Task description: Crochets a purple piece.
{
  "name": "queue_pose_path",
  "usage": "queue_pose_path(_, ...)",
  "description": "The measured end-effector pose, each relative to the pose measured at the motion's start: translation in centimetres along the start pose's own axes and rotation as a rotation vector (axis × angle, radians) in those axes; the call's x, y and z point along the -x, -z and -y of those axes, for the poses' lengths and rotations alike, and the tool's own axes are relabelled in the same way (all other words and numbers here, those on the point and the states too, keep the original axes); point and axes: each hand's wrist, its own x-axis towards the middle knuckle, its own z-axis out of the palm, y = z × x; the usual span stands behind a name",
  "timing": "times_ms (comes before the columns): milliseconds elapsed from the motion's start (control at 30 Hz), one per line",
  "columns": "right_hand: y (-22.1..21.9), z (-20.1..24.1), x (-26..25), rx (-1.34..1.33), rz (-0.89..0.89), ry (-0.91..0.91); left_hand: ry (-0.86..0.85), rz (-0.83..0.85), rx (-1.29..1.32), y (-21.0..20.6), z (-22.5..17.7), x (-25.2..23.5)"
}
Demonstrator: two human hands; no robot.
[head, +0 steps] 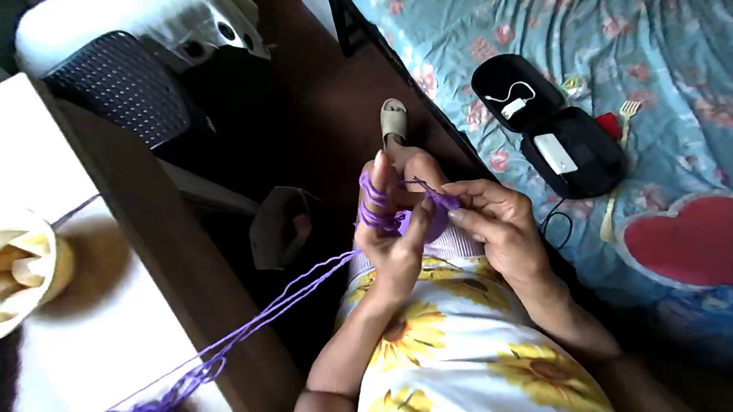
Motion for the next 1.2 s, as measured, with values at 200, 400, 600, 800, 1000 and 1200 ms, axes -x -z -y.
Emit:
queue_pose_path(200,-0.4,-2.6,2.0,0.529,-0.209,0.51,0.322,-0.092,0.251,0.1,-1.0,-0.1)
queue_pose_path(400,-0.5,-2.4,1.6,0.774,-0.245,0.659,0.342,-0.144,0.272,0.6,-0.9,-0.3)
queue_pose_path(600,-0.3,-2.3,1.2,0.903,-0.224,0.705,0.394,-0.103,0.286,1.9,-0.9,-0.9)
queue_pose_path(800,-0.4,-3.0,0.4,0.97,-0.164,0.697,0.519,-0.042,0.31,4.0,-0.1,-2.0)
queue_pose_path(1000,0.3,-3.6,-0.3,0.905,-0.015,0.586,0.685,-0.054,0.383,5.7,1.3,-2.3)
queue_pose_path(1200,0.2,-3.9,-1.2,0.828,0.069,0.505,0.778,-0.01,0.451,7.1,2.2,-2.8)
